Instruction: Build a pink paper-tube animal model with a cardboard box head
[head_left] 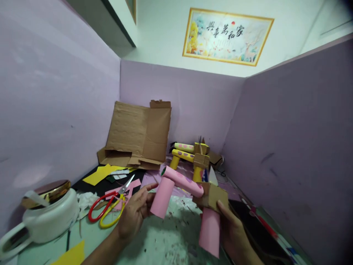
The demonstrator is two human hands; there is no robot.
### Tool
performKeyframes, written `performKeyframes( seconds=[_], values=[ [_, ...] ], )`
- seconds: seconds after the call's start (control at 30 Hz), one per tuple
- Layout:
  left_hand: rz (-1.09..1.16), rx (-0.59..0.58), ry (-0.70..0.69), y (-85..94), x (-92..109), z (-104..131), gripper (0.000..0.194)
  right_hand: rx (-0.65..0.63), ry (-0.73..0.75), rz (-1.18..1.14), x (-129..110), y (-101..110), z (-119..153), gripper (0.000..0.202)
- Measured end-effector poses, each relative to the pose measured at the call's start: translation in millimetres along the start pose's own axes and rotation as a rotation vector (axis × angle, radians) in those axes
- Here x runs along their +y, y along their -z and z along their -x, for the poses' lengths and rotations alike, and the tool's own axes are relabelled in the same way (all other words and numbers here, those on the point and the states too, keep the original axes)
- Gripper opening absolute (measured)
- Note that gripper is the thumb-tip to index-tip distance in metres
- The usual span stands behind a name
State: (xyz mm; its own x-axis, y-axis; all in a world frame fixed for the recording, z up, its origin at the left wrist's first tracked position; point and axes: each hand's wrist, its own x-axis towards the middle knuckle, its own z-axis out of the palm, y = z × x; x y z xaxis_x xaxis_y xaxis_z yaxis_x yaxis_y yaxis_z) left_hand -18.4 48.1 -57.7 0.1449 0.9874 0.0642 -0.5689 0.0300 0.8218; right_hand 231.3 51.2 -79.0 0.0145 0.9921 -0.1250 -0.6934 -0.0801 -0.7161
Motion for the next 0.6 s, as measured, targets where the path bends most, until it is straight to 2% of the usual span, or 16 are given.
performKeyframes(
  seconds=[0.1,0.3,0.43,0.5,0.6],
  values=[
    [-0.087,0.002,-0.036,-0.5,1,-1,0.046,-0.011,-0.071,-0.105,-1,-9,3,0.043],
    [-0.311,0.127,-0.182,0.1,-5,-9,0.058,-0.111,-0.303,-0.223,-2,-18,10,0.043],
    [-0.461,0.19,-0.147,2.1,-11,-14,0.039,-0.221,-0.383,-0.21,14,-19,9,0.045],
    [-0.506,0.197,-0.145,4.9,-16,-14,0.037,-0.284,-0.405,-0.206,27,-20,8,0.047],
    [-0.483,0.292,-0.164,8.0,-25,-10,0.039,-0.426,-0.484,-0.148,43,-24,10,0.063]
  ],
)
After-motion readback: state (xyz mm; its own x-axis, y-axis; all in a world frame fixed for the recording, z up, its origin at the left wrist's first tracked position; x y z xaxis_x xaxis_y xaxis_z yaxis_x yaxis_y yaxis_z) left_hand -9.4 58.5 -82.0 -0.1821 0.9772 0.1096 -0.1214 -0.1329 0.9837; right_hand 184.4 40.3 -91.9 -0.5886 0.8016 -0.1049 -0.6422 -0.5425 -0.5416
